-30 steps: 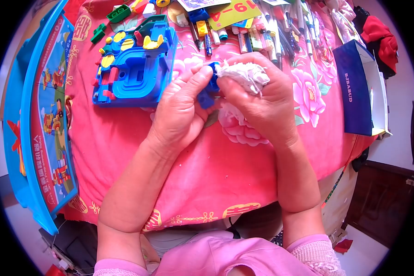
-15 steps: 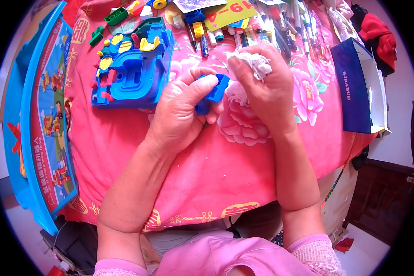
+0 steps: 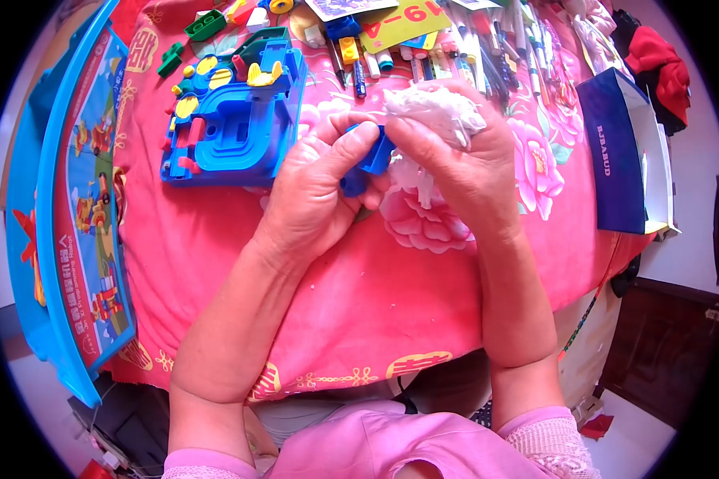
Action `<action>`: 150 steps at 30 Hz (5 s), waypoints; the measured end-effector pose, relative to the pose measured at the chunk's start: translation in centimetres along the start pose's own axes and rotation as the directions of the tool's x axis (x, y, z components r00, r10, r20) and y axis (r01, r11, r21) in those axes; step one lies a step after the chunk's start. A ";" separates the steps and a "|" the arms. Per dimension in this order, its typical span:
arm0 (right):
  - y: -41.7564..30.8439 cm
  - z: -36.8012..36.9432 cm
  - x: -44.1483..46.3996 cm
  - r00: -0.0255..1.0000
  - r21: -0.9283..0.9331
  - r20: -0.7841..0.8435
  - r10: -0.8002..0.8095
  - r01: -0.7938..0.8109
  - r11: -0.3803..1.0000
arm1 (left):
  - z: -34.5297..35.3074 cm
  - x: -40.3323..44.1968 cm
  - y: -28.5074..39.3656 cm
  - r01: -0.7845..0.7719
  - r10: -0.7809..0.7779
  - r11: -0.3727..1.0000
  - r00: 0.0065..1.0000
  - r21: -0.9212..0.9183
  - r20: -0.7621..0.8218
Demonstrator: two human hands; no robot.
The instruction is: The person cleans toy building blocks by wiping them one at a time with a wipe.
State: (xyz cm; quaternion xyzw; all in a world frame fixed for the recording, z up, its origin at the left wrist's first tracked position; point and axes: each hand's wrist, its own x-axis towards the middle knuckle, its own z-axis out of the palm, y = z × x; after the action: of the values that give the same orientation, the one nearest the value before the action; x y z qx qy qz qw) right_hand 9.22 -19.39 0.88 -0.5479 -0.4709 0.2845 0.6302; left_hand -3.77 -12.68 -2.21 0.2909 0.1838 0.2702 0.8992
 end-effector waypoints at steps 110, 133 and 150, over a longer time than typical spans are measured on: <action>1.5 0.3 0.2 0.934 0.288 -0.060 0.352 -0.322 0.902 | -1.0 -0.1 0.1 0.294 -0.236 0.927 0.940 -0.233 0.245; 5.2 1.4 0.7 0.996 -0.032 -0.092 0.000 -0.003 0.999 | 6.6 -5.6 6.1 -0.146 0.230 0.735 0.972 0.662 -0.041; 5.5 0.9 0.9 0.995 0.048 -0.082 0.061 -0.057 0.997 | -2.8 -16.2 25.1 0.539 0.737 -0.352 0.664 0.765 -0.129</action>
State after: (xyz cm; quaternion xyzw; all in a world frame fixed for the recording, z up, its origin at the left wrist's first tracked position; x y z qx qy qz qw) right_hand 9.60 -16.86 -4.18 -0.5585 -0.4212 0.2906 0.6528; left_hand -27.38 -3.84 14.08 0.7676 0.6134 0.1836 0.0297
